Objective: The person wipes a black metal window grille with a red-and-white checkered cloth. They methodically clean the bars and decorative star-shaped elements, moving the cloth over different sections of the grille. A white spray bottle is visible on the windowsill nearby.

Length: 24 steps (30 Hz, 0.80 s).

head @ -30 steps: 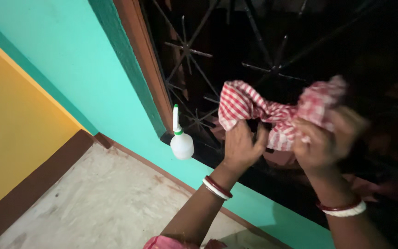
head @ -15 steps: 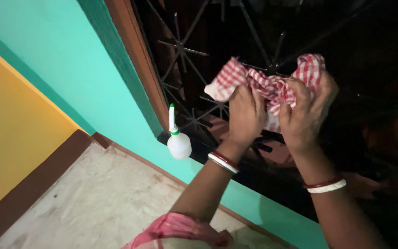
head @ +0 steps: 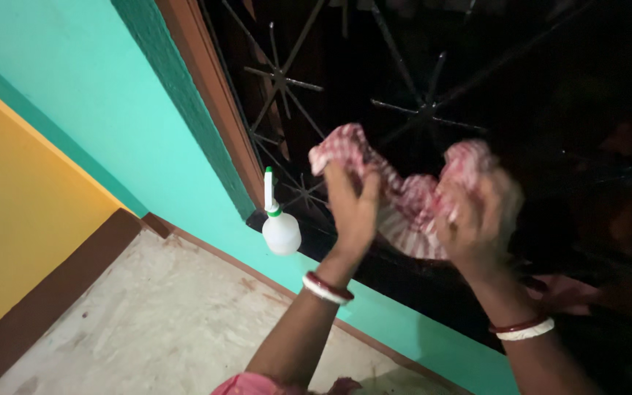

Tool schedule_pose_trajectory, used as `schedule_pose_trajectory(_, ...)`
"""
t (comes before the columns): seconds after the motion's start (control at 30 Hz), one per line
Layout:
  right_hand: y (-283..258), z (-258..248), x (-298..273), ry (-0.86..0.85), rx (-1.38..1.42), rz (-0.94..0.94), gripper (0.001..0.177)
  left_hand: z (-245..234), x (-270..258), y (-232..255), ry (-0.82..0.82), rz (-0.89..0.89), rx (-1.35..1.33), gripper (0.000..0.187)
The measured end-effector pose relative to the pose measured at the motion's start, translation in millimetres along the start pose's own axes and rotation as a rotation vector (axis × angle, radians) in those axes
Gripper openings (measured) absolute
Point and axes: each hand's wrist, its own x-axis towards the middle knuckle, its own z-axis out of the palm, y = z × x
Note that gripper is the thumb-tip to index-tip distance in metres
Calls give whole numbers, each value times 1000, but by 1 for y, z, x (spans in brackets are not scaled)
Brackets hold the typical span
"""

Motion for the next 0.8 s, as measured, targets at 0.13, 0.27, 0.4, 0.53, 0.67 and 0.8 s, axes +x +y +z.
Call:
schedule_pose_trajectory(0.13, -5, -1, 45, -124, 160, 280, 55, 26, 40, 19, -282, 106, 141, 45)
schedule_pose_trajectory(0.27, 3, -2, 75, -465, 11, 329, 51, 36, 53, 22, -290, 158, 176, 68)
schedule_pose_trajectory(0.4, 26, 1, 102, -1055, 119, 589, 41, 33, 74, 7, -375, 260, 174, 81)
schedule_pose_trajectory(0.53, 45, 7, 109, -766, 732, 495, 36, 33, 92, -13, -517, 166, 161, 85)
schedule_pose_trajectory(0.67, 39, 12, 93, -859, 513, 665, 35, 41, 93, -24, -512, 109, 218, 79)
schedule_pose_trajectory(0.8, 25, 15, 72, -605, -52, 359, 52, 46, 75, -17, -235, 312, 156, 67)
